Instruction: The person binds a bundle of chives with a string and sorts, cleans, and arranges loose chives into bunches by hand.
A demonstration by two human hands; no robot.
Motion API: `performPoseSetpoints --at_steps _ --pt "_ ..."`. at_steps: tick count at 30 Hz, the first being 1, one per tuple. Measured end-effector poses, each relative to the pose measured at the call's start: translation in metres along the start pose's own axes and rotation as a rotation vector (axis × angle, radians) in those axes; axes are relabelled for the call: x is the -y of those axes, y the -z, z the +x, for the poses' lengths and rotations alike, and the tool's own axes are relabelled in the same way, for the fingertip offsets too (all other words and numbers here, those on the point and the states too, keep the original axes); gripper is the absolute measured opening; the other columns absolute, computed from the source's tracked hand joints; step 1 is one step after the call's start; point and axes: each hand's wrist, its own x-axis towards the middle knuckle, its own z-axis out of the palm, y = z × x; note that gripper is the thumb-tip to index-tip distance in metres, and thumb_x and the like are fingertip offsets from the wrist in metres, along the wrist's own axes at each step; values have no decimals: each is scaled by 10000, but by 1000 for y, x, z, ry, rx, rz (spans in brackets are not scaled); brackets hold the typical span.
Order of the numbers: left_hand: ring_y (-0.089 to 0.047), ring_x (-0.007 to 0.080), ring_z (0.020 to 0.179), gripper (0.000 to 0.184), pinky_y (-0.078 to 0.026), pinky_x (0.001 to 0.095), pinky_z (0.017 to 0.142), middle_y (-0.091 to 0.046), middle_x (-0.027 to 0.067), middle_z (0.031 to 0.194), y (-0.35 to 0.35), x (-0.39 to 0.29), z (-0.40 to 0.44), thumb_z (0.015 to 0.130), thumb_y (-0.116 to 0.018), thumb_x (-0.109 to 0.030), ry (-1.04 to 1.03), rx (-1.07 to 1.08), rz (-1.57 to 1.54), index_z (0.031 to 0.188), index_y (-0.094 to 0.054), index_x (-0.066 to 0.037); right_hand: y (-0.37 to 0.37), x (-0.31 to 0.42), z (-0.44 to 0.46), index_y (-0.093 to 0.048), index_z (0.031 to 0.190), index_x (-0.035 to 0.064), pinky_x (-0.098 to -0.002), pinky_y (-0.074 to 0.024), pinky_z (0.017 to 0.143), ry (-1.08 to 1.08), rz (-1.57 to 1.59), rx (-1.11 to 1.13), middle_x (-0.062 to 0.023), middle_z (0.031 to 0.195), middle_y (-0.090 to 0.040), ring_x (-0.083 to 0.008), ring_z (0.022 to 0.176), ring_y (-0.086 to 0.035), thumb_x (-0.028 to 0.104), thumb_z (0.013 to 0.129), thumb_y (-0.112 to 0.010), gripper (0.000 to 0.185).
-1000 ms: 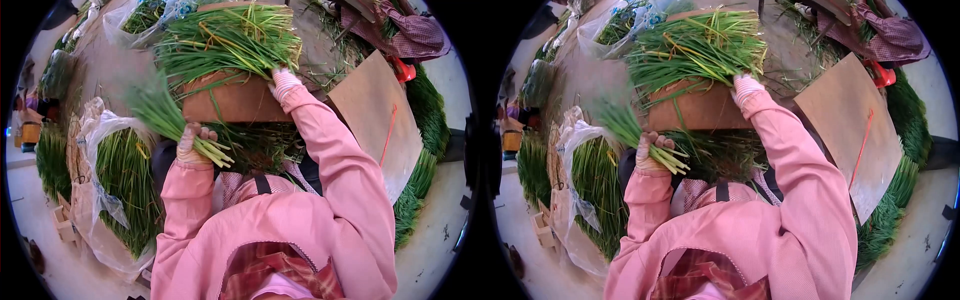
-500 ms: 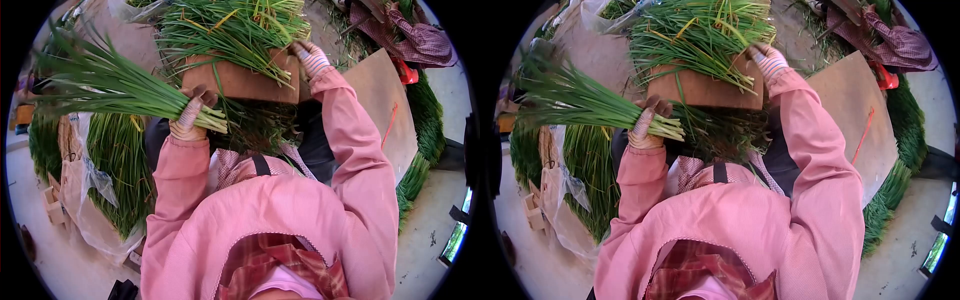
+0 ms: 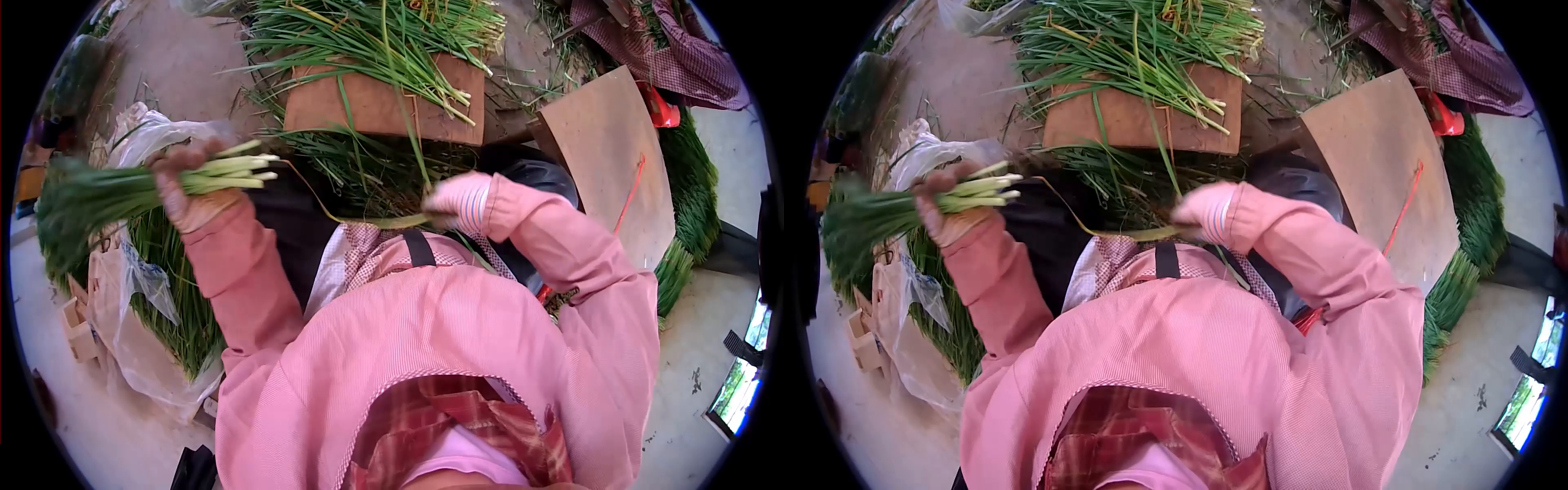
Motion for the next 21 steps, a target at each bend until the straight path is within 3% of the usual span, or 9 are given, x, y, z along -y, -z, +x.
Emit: performPoseSetpoints --at_steps 3,6,11,14,15,18,19,20,21 --pt "-558 221 720 197 -436 452 776 -611 70 817 -13 -19 -1 739 -625 -130 -331 -166 116 929 -573 -142 -7 -25 -13 -551 969 51 -394 -445 662 -319 25 -30 -188 766 -568 -344 739 -555 283 730 -572 333" --pt "-547 190 724 251 -431 424 772 -595 55 778 -29 -10 1 730 -624 -93 -295 -223 82 972 -564 -123 7 -63 -1 -555 806 13 -352 -440 601 -402 71 -744 -184 732 -564 -324 674 -545 144 716 -598 165" --pt "-501 154 628 214 -428 410 704 -520 -9 665 -41 33 3 737 -613 -80 -28 -83 -222 929 -555 -155 11 -86 10 -499 1044 46 -381 -417 801 -804 -97 -525 -213 920 -554 -362 901 -525 231 725 -607 383" --pt "-464 131 608 180 -408 369 668 -490 -31 660 -44 53 2 760 -591 -67 61 -145 -308 882 -526 -182 27 -99 15 -516 1025 57 -373 -420 785 -732 -210 -281 -200 909 -564 -348 890 -531 229 734 -594 347" --pt "-429 96 615 130 -370 307 662 -478 -59 672 -48 57 0 748 -616 -96 60 -143 -210 840 -565 -173 31 -99 0 -548 978 64 -363 -422 772 -588 -139 -459 -192 881 -570 -352 857 -530 211 737 -589 285" --pt "-433 99 624 147 -370 308 647 -484 -60 697 -42 60 -5 756 -606 -86 69 -157 -235 854 -549 -181 72 -77 -33 -576 945 49 -237 -435 631 -417 315 -1105 -21 797 -581 -98 703 -526 135 769 -586 196" --pt "-443 105 639 165 -375 312 636 -499 -56 733 -37 61 -7 755 -600 -75 82 -165 -261 862 -541 -185 93 -69 -48 -567 967 41 -225 -430 628 -296 677 -1264 -7 812 -582 -117 691 -527 75 782 -561 188" --pt "-443 105 639 165 -375 312 636 -499 -56 733 -37 63 -7 755 -600 -75 67 -163 -272 862 -541 -185 106 -59 -61 -552 984 29 -213 -426 637 -99 654 -1394 -15 821 -582 -124 691 -528 48 779 -556 205" --pt "-448 108 641 173 -376 310 633 -511 -51 750 -40 65 -8 754 -599 -68 70 -192 -208 865 -538 -185 112 -69 -71 -566 958 35 -244 -432 664 -252 378 -1276 -62 809 -589 -151 702 -540 123 774 -571 204"
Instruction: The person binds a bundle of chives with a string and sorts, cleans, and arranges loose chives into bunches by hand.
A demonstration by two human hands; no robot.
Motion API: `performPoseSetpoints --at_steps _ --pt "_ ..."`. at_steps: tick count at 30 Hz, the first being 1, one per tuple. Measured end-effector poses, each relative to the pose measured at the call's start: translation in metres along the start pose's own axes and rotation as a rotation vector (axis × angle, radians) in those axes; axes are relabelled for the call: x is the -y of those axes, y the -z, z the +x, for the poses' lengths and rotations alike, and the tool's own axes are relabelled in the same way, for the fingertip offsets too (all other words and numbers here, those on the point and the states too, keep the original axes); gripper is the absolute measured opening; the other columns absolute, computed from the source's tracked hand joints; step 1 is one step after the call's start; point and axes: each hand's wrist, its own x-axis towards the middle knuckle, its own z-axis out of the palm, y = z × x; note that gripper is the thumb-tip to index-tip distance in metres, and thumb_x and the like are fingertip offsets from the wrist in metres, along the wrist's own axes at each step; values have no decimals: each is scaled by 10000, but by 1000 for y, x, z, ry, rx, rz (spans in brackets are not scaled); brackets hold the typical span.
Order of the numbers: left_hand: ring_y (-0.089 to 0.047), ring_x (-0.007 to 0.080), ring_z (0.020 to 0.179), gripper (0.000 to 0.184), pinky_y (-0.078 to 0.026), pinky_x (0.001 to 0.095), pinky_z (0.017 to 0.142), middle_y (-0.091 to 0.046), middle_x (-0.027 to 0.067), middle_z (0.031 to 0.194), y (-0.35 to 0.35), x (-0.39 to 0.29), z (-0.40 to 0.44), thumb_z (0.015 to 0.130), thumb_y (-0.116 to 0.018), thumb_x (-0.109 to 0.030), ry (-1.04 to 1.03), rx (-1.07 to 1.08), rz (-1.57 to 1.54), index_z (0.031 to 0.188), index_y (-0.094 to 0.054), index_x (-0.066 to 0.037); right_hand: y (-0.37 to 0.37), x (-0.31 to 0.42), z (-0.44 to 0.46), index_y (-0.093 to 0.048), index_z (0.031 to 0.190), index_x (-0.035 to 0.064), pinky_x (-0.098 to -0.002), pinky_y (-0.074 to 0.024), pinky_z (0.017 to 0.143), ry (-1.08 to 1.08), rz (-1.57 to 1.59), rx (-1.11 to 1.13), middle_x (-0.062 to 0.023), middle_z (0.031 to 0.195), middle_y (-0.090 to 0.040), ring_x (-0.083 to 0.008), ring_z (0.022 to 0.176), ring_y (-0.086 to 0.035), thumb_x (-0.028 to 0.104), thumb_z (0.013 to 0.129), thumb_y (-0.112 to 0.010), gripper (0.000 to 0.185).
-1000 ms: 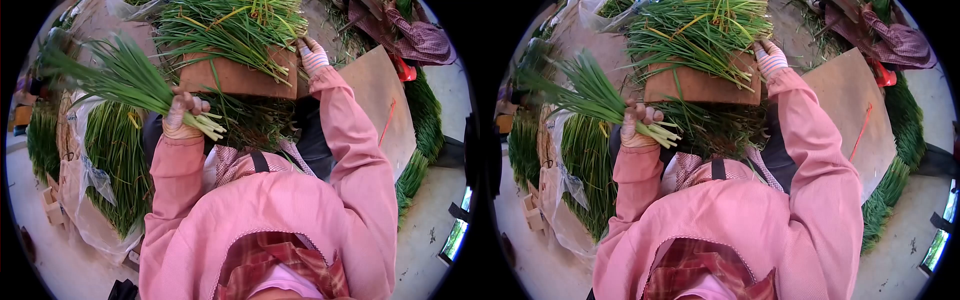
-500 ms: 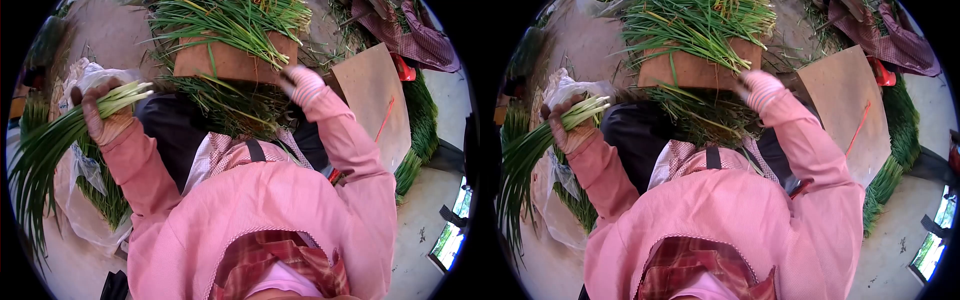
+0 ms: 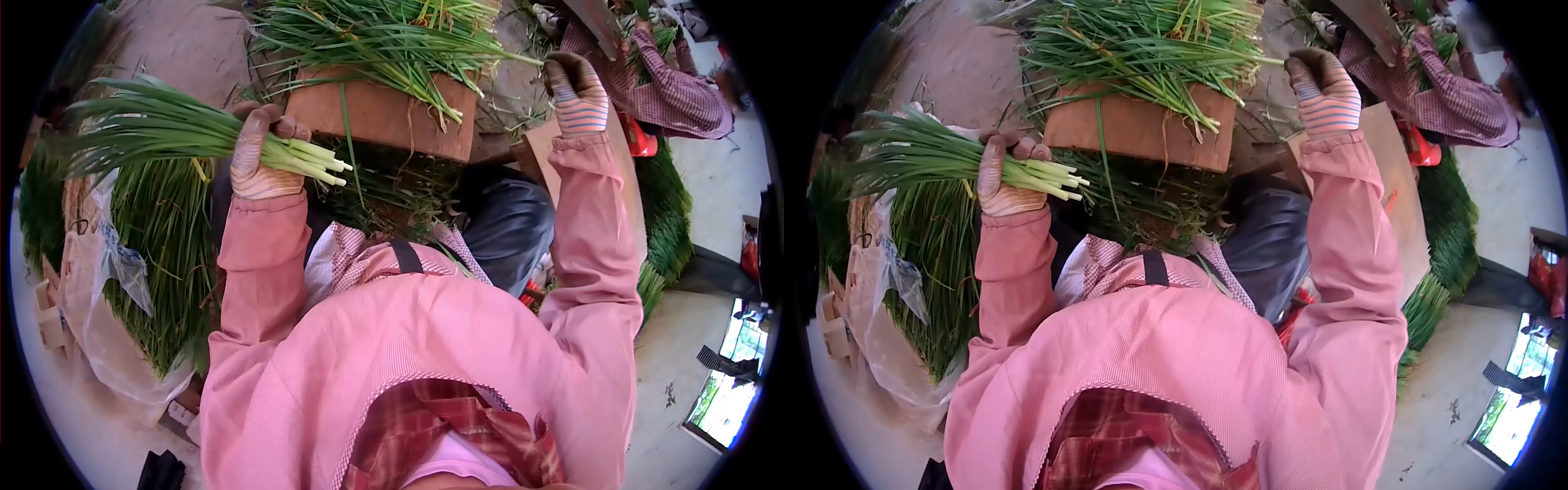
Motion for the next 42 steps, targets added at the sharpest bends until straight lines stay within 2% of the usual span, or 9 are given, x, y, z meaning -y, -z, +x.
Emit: performPoseSetpoints --at_steps 3,7,15,20,24,28,33,38,42 --pt "-467 120 646 205 -390 309 617 -543 -26 795 8 5 -2 745 -602 -52 1 -39 65 891 -529 -177 26 -13 20 -589 922 43 -295 -433 720 -161 -848 450 -93 790 -605 -174 736 -560 209 689 -641 291" --pt "-532 182 606 271 -481 399 581 -587 81 803 -1 10 -11 707 -638 -53 -9 -53 60 943 -517 -109 87 44 75 -605 890 50 -239 -462 632 24 92 -159 -51 779 -610 -150 685 -569 132 711 -659 204" --pt "-526 180 716 330 -460 393 711 -561 36 857 -7 50 -19 711 -633 -58 183 -226 -9 997 -496 -150 59 143 49 -560 939 25 -267 -488 613 242 120 -578 -96 839 -609 -194 685 -583 -3 752 -555 189" --pt "-550 235 842 473 -466 394 767 -545 98 976 -7 88 -39 764 -582 -124 446 -207 1 1193 -389 -171 -49 87 -54 -558 855 29 -248 -436 639 -181 402 -133 -33 745 -574 -123 684 -530 2 710 -599 154" --pt "-560 292 873 382 -480 444 752 -569 153 973 19 99 -47 722 -651 -185 712 -196 -114 1037 -509 -21 -108 53 -141 -564 820 32 -196 -425 592 -438 678 253 -8 731 -561 -59 658 -501 -40 701 -579 140" --pt "-582 253 717 234 -504 413 682 -590 75 790 20 98 -40 688 -684 -152 560 -338 -74 869 -558 -73 -114 34 -149 -581 857 14 -209 -423 651 -443 697 463 -6 769 -569 -72 704 -501 -37 705 -585 161" --pt "-547 158 700 447 -478 390 630 -554 8 813 -1 53 -1 703 -644 -29 255 -60 113 1089 -477 -179 -101 -50 -85 -560 918 7 -240 -440 640 -295 42 42 -58 771 -577 -118 706 -531 83 773 -559 164" --pt "-519 158 678 436 -450 382 671 -540 0 786 17 48 3 728 -620 -37 137 10 19 1112 -466 -173 -107 -87 -46 -459 1108 179 -406 -435 748 -110 -897 325 -169 945 -521 -333 887 -522 305 751 -555 391" --pt "-504 155 663 388 -451 363 663 -531 -6 745 22 59 -8 739 -613 -46 246 -188 1 1082 -479 -167 -104 -81 -23 -496 1056 118 -403 -421 767 -180 -870 439 -190 972 -519 -351 892 -510 261 757 -558 338"
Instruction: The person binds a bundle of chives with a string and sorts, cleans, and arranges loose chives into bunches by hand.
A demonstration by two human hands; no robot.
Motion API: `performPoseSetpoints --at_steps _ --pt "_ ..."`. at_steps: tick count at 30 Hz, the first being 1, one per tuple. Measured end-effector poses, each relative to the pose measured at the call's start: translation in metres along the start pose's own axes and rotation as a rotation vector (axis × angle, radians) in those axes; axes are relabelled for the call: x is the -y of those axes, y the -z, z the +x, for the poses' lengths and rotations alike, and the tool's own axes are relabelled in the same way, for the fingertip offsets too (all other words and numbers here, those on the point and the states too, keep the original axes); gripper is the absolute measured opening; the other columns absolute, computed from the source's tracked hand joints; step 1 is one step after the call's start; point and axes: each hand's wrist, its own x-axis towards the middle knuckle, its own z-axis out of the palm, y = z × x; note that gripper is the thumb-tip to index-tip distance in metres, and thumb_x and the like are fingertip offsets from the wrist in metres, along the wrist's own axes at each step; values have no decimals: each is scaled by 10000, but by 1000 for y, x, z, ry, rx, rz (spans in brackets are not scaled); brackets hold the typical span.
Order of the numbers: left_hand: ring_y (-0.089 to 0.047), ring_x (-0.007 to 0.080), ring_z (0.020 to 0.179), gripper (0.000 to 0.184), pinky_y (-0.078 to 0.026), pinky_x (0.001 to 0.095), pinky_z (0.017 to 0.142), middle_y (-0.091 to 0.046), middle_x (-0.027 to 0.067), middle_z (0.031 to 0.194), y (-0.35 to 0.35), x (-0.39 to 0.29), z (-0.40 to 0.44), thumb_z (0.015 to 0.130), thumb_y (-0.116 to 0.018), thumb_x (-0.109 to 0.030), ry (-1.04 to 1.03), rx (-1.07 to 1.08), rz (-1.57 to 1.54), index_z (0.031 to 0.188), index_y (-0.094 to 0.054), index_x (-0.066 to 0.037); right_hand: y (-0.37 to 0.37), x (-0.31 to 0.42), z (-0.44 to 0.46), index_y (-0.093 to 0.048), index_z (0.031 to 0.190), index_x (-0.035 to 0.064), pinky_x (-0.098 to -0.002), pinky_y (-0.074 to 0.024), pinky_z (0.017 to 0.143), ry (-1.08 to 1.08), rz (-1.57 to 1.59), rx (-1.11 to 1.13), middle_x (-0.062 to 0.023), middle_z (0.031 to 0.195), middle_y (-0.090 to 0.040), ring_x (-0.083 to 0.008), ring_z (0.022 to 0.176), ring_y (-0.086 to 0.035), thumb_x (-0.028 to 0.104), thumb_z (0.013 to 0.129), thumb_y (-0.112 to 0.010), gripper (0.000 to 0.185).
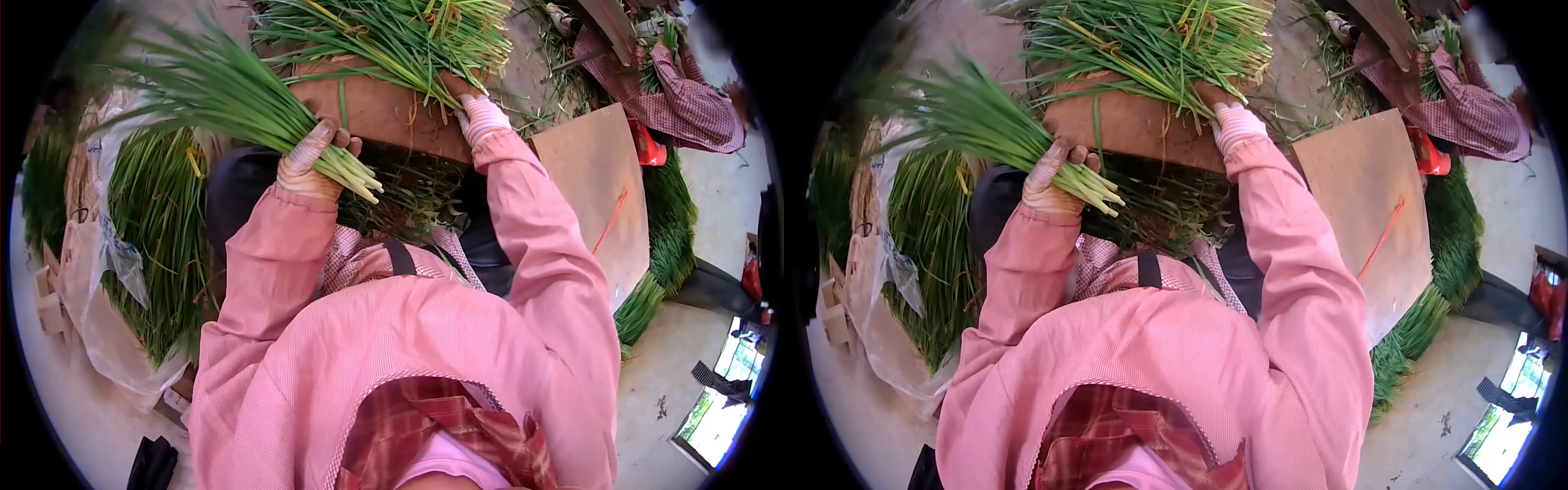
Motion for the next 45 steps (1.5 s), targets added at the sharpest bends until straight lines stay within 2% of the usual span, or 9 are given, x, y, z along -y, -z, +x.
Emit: performPoseSetpoints --at_steps 5,8,14,17,20,35,40,41,45 --pt "-523 152 638 187 -485 363 646 -533 -2 724 0 -2 -1 715 -637 -39 35 -35 -71 849 -527 -109 38 -8 12 -512 939 32 -336 -454 635 273 210 -339 -142 737 -567 -302 683 -544 240 803 -539 249" --pt "-526 154 620 188 -495 354 619 -537 9 726 3 -3 2 718 -637 -40 -49 -113 34 855 -524 -104 60 7 -17 -520 882 70 -274 -430 461 -231 1256 -76 -41 639 -533 -121 502 -486 300 840 -498 235" --pt "-449 142 601 146 -403 333 589 -511 -8 716 -2 -5 -5 732 -632 -89 -62 49 99 860 -562 -95 22 -8 -8 -536 934 92 -317 -418 386 -498 1155 482 -91 632 -586 -173 420 -502 409 806 -511 342" --pt "-392 128 564 77 -341 308 563 -492 -13 698 7 -11 -7 757 -614 -133 -12 126 49 764 -558 -80 -4 -54 18 -533 956 68 -278 -446 654 -83 281 -239 -110 809 -587 -162 677 -538 281 807 -542 260" --pt "-368 122 551 108 -315 293 554 -477 -25 687 8 -14 -5 780 -592 -174 -55 251 93 743 -550 -81 1 -89 34 -544 927 28 -272 -440 645 -120 565 -619 -118 766 -605 -167 677 -549 82 768 -534 167" --pt "-408 137 565 88 -377 328 573 -482 -11 674 10 -4 -7 737 -638 -129 -70 148 181 762 -557 -108 12 22 5 -562 900 107 -406 -441 701 233 -167 -23 -142 888 -564 -339 810 -532 299 723 -570 261" --pt "-414 141 570 123 -389 329 584 -499 -1 683 10 -11 -7 742 -631 -116 -86 156 91 838 -555 -103 87 49 -11 -555 880 25 -194 -396 535 -191 1309 -310 -18 709 -536 -98 618 -484 109 818 -520 110" --pt "-421 144 571 173 -397 330 579 -511 10 695 16 -8 -3 738 -635 -111 -75 117 68 886 -545 -110 76 29 -16 -551 871 24 -199 -375 483 130 1220 -432 -15 688 -530 -97 567 -467 95 808 -525 98" --pt "-456 155 571 329 -429 337 555 -542 41 731 -2 0 -15 715 -653 -89 -70 -46 102 1004 -505 -141 35 -5 -26 -572 862 136 -286 -313 412 -675 1154 207 24 579 -442 -100 456 -358 427 802 -495 307"
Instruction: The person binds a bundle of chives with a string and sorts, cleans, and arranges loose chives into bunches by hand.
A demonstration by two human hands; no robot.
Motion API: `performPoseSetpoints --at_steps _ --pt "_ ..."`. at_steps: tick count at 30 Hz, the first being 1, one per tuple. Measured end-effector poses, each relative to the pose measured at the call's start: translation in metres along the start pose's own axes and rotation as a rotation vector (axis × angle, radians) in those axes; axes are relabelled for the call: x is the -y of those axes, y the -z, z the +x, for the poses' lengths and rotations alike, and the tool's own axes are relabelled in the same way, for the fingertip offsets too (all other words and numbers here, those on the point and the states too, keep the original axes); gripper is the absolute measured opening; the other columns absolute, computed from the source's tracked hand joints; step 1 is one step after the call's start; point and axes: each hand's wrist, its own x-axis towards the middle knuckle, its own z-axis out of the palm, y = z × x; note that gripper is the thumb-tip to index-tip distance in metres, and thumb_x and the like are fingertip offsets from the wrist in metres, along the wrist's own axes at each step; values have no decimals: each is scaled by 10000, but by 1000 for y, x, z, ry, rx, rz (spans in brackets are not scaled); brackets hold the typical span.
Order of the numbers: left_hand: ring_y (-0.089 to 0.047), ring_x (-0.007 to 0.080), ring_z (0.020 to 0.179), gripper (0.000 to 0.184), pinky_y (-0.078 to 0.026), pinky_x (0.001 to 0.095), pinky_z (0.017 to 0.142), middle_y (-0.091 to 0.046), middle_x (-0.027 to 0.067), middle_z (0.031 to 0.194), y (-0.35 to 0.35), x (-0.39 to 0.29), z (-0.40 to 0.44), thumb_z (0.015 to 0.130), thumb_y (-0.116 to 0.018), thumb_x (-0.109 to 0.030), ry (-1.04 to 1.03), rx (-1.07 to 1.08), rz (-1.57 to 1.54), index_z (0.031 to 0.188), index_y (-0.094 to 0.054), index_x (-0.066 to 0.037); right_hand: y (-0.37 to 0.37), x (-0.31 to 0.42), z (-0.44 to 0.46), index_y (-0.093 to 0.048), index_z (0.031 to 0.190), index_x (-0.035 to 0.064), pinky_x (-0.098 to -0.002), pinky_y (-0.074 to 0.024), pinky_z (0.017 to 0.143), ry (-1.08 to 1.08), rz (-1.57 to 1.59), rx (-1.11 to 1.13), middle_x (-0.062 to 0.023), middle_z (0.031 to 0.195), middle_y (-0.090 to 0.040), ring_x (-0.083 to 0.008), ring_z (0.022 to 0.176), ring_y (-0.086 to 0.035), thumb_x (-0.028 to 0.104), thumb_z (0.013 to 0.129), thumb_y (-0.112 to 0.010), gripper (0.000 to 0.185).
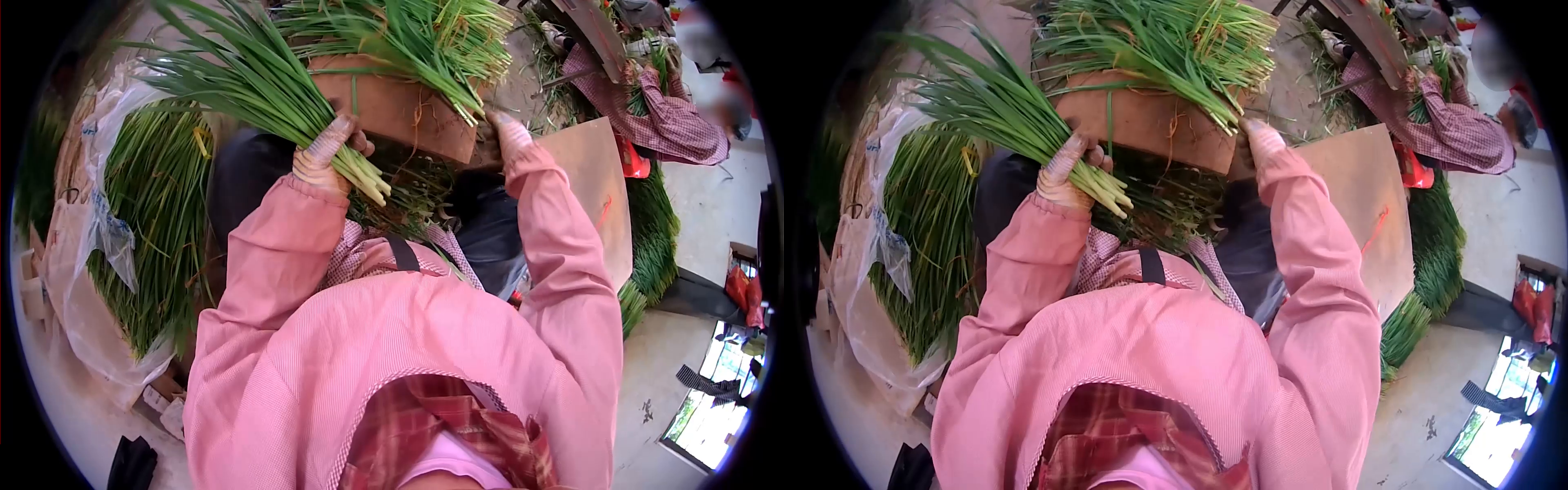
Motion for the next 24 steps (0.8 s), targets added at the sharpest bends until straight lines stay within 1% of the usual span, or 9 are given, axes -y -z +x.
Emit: performPoseSetpoints --at_steps 3,5,9,13,14,16,18,21,24 --pt "-503 161 585 363 -457 344 540 -559 61 782 6 10 -5 695 -659 -63 45 -11 11 1002 -488 -155 -5 -12 -27 -572 865 117 -240 -267 397 190 200 -41 42 546 -390 -93 435 -315 396 816 -494 293" --pt "-518 152 593 367 -471 339 542 -566 67 817 3 20 -13 689 -661 -51 120 -122 76 993 -482 -152 2 -10 -44 -568 877 98 -206 -250 395 90 354 413 53 539 -369 -81 425 -293 360 826 -496 277" --pt "-521 140 592 392 -477 318 525 -571 42 826 -5 48 -25 697 -661 -47 222 -232 149 1023 -474 -157 -34 -23 -79 -548 877 66 -197 -292 388 330 206 164 33 539 -424 -63 429 -379 279 850 -480 225" --pt "-517 154 639 392 -448 342 572 -555 37 813 7 69 -26 677 -709 -161 241 -247 281 1004 -493 -145 -68 -56 -89 -509 881 25 -296 -400 493 846 -230 26 -91 578 -493 -193 510 -486 83 804 -531 99" --pt "-517 176 652 400 -447 330 577 -557 47 819 5 66 -25 652 -732 -207 397 -375 330 970 -507 -116 -74 -55 -97 -506 884 22 -304 -415 529 1045 -405 -10 -96 663 -537 -214 568 -517 103 824 -491 103" --pt "-538 215 626 487 -448 343 540 -576 95 809 -7 63 -27 641 -732 -318 288 -482 373 999 -502 -81 -80 -48 -123 -496 854 25 -368 -429 551 972 -782 89 -164 692 -545 -317 610 -535 140 795 -508 131" --pt "-533 215 626 380 -450 336 556 -573 95 776 17 65 -18 657 -720 -263 245 -412 519 920 -528 -68 -92 -53 -133 -481 803 35 -413 -425 556 1048 -718 123 -181 687 -536 -362 644 -523 187 775 -521 160" --pt "-522 203 588 206 -457 330 529 -541 77 676 14 45 -14 656 -664 -90 262 -379 307 819 -541 -62 -92 -48 -145 -471 765 35 -413 -417 536 1019 -752 204 -178 637 -517 -355 609 -521 212 800 -497 182" --pt "-504 170 583 247 -465 319 523 -534 40 718 2 26 -15 685 -643 -85 168 -239 278 891 -508 -102 -83 -43 -151 -480 734 30 -413 -416 530 1053 -725 277 -178 598 -499 -352 588 -517 222 815 -476 208"
